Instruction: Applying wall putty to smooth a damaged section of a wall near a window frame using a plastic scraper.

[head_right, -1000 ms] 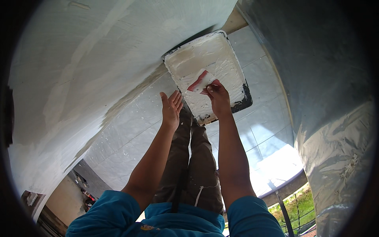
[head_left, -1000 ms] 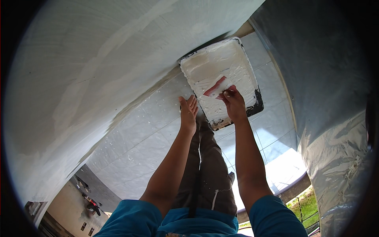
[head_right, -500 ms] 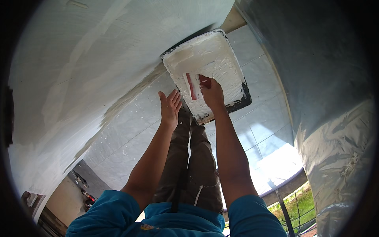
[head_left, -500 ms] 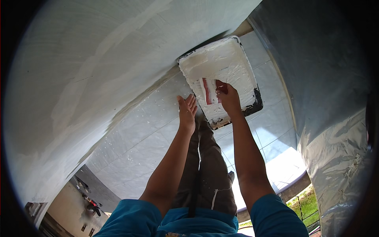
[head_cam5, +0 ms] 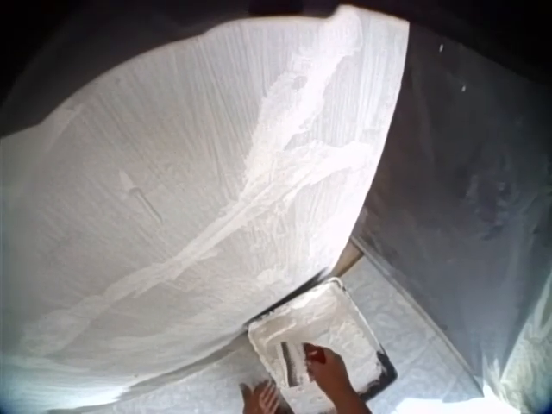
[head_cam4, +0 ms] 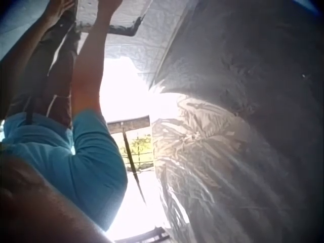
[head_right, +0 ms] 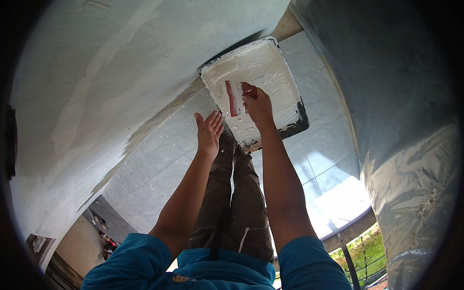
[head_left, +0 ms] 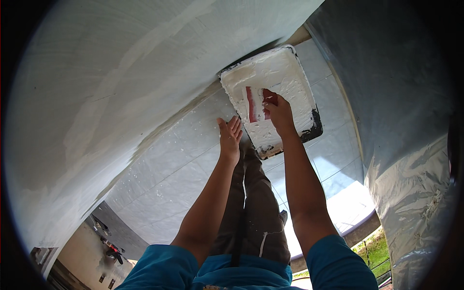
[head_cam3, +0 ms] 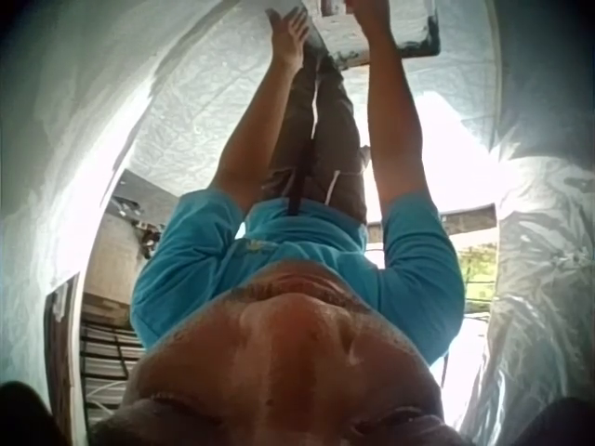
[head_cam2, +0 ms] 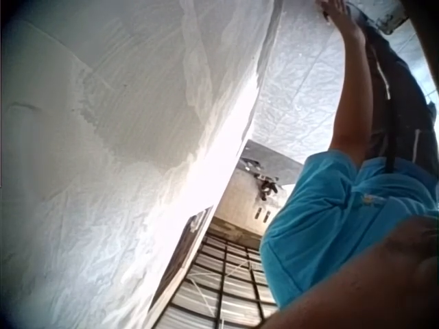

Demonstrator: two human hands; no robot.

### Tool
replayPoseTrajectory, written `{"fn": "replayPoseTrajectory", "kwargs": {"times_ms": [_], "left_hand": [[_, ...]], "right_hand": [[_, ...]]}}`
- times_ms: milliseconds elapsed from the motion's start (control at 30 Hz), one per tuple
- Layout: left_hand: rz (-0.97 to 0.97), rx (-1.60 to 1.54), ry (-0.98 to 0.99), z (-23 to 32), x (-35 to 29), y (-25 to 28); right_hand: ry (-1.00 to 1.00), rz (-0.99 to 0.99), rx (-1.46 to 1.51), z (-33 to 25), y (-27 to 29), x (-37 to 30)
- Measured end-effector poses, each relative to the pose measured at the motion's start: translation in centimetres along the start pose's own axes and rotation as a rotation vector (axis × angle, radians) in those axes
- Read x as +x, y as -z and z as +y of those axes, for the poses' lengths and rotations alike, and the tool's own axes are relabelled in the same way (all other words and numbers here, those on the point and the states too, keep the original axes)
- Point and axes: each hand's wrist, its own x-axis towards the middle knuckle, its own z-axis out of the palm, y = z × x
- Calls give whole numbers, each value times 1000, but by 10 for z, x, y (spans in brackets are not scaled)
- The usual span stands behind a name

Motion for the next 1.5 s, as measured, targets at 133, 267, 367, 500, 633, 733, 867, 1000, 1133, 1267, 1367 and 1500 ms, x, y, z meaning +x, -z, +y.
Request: {"fn": "replayPoseTrajectory", "kwargs": {"times_ms": [133,267,367,500,633,733,867,1000,1133,1267,1367,1500], "left_hand": [[5,-4,10,1,0,0],[-10,-21,7,3,-1,0],[3,-44,-20,5,-8,4],[29,-64,-12,6,-30,1],[34,-61,-18,13,-40,1],[3,-80,-18,14,-44,-13],[-14,-69,-33,29,-51,-17],[-39,-11,-94,62,-85,-23],[-50,22,-146,80,-122,-27],[-65,26,-221,94,-156,-17],[-34,39,-309,113,-177,14],[13,5,-429,149,-207,42]], "right_hand": [[-55,18,150,1,12,-11],[-156,-44,476,14,26,-14],[-220,-130,815,12,29,-24],[-268,-265,1013,8,43,-44],[-196,-223,989,-23,38,-69],[-188,-44,615,-10,51,-54],[-205,83,623,-21,48,-61],[-183,-8,771,-49,46,-79],[-142,-83,863,-84,52,-125],[-66,-171,875,-75,77,-145],[-83,-211,907,-81,75,-159],[-57,-308,925,-112,68,-187]]}}
